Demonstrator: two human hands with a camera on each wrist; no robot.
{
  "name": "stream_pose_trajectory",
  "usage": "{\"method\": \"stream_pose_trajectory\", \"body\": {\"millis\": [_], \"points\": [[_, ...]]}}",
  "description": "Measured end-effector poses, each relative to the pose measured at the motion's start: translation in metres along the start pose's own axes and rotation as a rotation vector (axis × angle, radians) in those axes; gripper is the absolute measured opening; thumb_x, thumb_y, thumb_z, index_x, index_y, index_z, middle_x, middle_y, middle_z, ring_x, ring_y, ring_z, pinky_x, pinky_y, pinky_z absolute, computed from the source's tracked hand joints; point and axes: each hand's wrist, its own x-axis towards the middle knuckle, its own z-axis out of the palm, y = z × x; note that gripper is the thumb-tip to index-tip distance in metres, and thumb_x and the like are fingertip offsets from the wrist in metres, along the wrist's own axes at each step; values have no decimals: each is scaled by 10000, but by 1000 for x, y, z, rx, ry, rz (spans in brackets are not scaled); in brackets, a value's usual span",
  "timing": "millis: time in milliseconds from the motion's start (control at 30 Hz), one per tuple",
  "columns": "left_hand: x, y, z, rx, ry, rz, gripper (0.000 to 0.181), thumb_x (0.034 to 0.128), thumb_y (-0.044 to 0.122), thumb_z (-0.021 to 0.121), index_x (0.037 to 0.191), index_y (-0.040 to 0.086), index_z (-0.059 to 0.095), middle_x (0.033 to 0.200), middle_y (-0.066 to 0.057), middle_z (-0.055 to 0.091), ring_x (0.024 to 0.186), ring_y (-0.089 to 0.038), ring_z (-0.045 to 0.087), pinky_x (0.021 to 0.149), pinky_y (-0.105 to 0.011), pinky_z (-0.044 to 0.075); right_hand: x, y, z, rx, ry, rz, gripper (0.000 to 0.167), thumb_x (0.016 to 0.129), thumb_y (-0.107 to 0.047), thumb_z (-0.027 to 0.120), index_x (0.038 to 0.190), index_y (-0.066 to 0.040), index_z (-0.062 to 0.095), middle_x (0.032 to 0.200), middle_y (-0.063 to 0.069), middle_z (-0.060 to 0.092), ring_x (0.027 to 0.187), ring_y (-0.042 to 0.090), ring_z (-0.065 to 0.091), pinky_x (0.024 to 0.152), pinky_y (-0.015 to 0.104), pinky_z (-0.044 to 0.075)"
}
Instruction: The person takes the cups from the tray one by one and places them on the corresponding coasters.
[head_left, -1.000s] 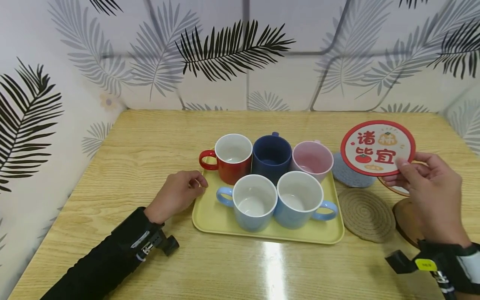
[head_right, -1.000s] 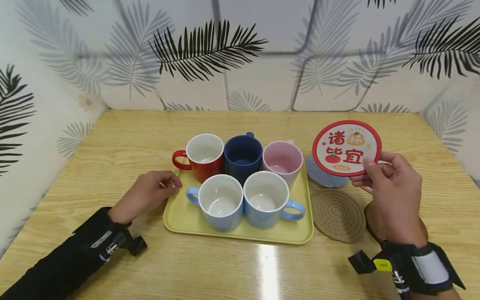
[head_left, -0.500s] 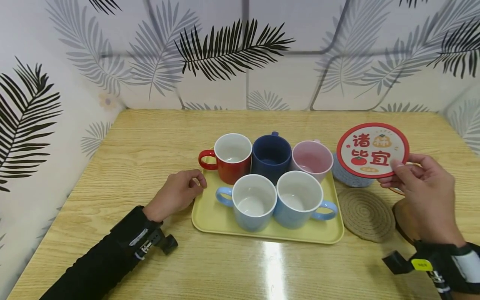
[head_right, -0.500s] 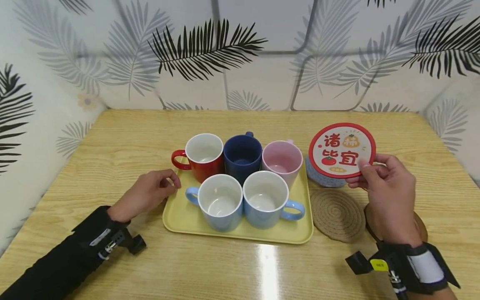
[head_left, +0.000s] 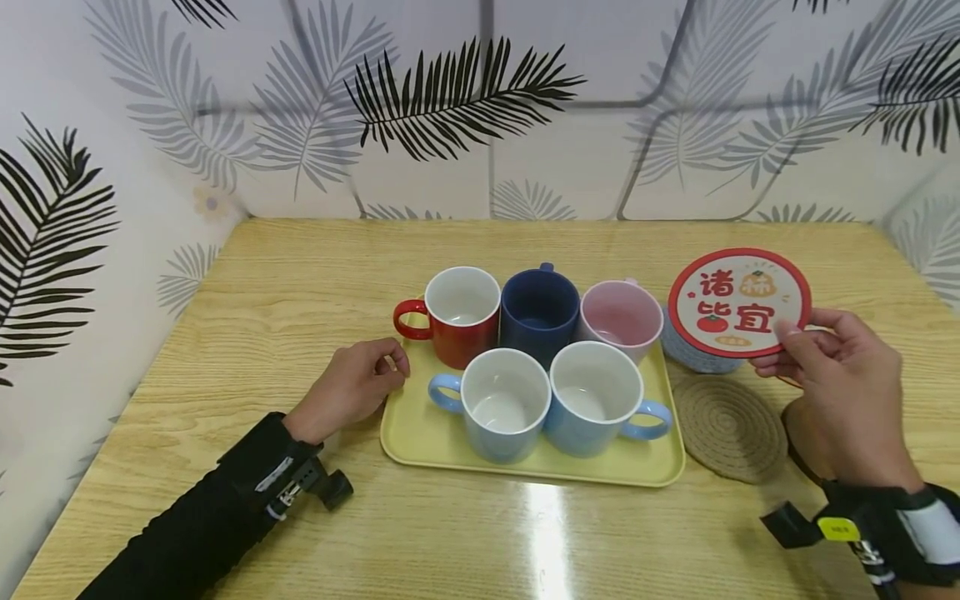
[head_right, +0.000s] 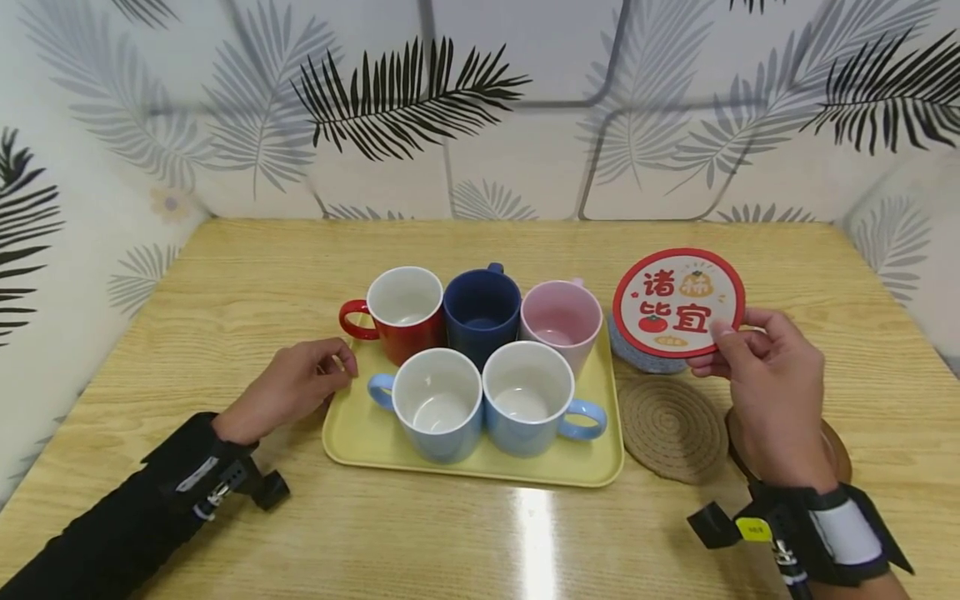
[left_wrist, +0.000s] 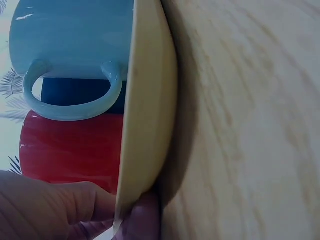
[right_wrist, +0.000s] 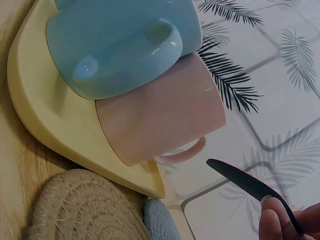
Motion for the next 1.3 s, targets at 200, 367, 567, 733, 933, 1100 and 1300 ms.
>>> {"method": "stream_pose_trajectory", "body": {"millis": [200,367,567,733,933,1100,1300], "points": [[-1,-4,-2,16,12,28,33,950,6,609,979,4,624,790,-67,571,692,-188,495,609,-278,395,0,-1,0,-22,19,34,128,979,-99,646,1090,-105,584,755,-50,732,556,79,684,561,167,541],[-1,-7,-3,11,16,18,41,948,-3,599,974,14,626,795,-67,571,693,-188,496,610,-276,395,-1,0,1,27,17,37,134,970,-78,654,1085,-81,585,750,-26,733,547,92,684,558,179,545],[-4,-10,-6,4,22,25,46,945,-12,601,975,7,630,803,-75,579,705,-194,504,614,-275,402,-2,1,0,27,1,36,137,969,-77,657,1086,-76,587,755,-23,735,550,98,686,562,184,548],[-5,-12,-9,0,29,25,47,943,-12,603,973,9,633,806,-76,585,706,-194,508,617,-278,406,-2,2,0,28,-5,42,137,972,-81,652,1093,-77,588,764,-23,736,556,99,685,565,186,550],[-7,-14,-12,0,26,17,47,941,-14,604,973,6,632,785,-72,588,681,-187,511,612,-280,416,-3,3,1,11,-17,43,144,975,-98,647,1105,-80,587,784,-28,738,566,100,686,573,185,551],[-8,-16,-14,5,25,11,44,947,-7,605,980,3,632,792,-75,593,680,-185,514,612,-284,422,-3,2,2,6,-40,34,157,978,-101,645,1122,-84,584,789,-26,741,576,100,688,583,181,551],[-8,-17,-15,5,25,-12,41,953,2,611,986,4,634,805,-81,595,682,-190,515,611,-287,422,-3,3,2,20,-59,44,156,978,-86,644,1118,-83,574,775,-21,735,579,97,688,583,182,552]]}}
